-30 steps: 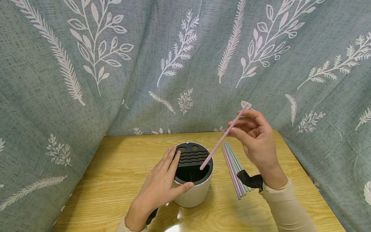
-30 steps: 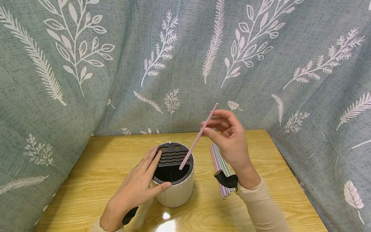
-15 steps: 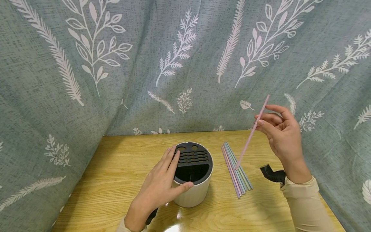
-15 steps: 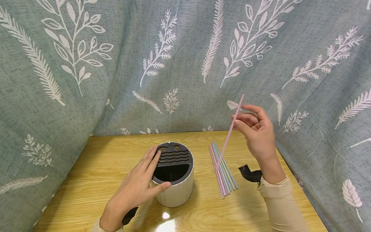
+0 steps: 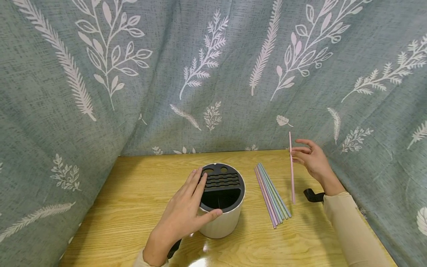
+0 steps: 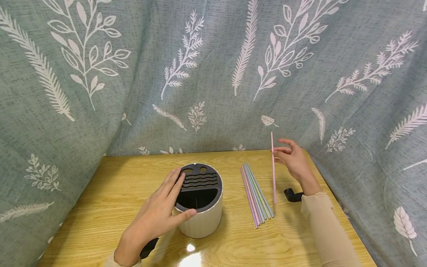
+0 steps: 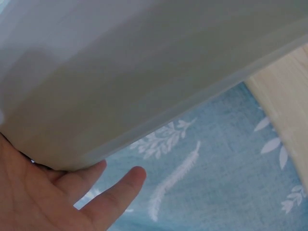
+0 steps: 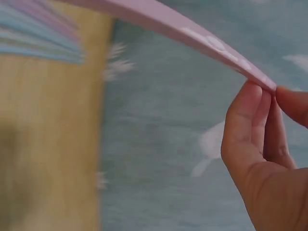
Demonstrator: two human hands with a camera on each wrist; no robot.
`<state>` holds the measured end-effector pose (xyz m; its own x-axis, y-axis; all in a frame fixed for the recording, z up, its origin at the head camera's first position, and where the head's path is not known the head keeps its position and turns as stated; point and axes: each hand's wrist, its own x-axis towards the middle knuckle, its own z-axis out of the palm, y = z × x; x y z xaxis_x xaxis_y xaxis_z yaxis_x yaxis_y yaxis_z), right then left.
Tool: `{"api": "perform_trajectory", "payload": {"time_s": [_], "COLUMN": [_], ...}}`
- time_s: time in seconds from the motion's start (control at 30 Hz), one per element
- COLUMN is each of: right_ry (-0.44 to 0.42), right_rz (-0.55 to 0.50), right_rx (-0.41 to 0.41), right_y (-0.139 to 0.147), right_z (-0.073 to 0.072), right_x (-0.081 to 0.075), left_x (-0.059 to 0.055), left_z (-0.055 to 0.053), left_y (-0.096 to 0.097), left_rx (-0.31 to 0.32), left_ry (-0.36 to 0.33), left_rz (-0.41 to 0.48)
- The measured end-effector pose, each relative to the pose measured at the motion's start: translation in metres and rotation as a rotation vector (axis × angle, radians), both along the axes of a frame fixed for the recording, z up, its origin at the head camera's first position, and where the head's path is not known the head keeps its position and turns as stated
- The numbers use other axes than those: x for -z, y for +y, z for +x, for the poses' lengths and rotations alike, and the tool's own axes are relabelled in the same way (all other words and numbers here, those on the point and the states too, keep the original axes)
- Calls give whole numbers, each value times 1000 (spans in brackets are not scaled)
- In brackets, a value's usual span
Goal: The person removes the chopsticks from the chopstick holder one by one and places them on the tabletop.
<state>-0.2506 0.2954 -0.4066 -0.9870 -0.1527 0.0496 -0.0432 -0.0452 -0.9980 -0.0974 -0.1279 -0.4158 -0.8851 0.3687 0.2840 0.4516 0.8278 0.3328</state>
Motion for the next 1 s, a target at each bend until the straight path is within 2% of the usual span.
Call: {"api": "perform_trajectory", "payload": {"time_s": [0.2, 0.4, 0.6, 0.8, 1.0], "right_ry": [-91, -135, -172, -176, -153], "right_rz": [169, 314, 395, 440, 481], "right_rx": [-46, -100, -126, -105, -101], "right_y": [4, -7, -19, -24, -22], "right_z": [-22, -36, -41, -44, -46], "right_x": [43, 73, 92, 107, 114], "left_x": [-1, -2, -2, -1, -1], "left_z": [1, 3, 2, 3, 3], "left_y": [0, -1, -1, -1, 0], "left_rx": [0, -1, 1, 9, 7], "left_ry": [-5, -11, -21, -19, 0], "left_rz": [2, -6, -8, -5, 5]}}
